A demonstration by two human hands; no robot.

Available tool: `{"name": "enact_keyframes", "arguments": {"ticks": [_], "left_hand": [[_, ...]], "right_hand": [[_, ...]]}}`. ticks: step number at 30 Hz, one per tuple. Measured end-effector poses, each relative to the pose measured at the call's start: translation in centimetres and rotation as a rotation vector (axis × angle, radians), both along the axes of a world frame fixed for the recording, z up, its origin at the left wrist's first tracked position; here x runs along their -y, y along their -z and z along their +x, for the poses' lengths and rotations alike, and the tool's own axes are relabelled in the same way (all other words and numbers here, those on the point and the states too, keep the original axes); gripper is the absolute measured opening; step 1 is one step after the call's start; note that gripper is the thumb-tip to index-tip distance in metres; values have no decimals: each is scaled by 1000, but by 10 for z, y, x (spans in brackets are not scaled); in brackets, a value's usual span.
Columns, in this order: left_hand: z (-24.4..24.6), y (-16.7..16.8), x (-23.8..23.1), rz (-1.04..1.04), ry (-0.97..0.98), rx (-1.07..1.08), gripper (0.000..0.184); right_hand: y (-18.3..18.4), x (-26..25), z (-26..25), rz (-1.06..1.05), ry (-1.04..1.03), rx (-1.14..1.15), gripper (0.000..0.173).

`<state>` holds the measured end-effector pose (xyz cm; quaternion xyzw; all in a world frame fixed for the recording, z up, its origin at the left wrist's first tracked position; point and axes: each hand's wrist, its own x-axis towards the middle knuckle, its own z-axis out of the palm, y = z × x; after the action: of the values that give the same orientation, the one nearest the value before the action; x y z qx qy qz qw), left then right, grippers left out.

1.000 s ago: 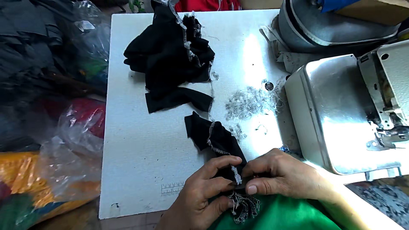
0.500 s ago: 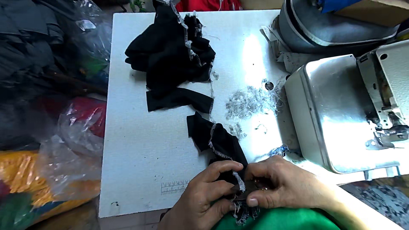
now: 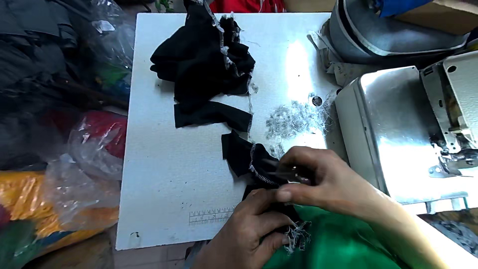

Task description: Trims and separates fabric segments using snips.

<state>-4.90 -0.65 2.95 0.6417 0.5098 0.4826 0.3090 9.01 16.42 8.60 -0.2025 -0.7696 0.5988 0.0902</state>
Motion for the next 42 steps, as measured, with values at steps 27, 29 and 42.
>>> {"name": "enact_keyframes", "arguments": {"ticks": [27,29,42], "left_hand": [[-6,-4,7,-47,-43,133,29],[-18,-11,13,-35,-97,240,26],[-5,-12,-14,-88,-301,211,20]], "right_hand": [[6,-21,-13,-106,49,157,7],[10,-26,-10,-195,44,142,9],[0,-3,9,-494,13,198,13]]}}
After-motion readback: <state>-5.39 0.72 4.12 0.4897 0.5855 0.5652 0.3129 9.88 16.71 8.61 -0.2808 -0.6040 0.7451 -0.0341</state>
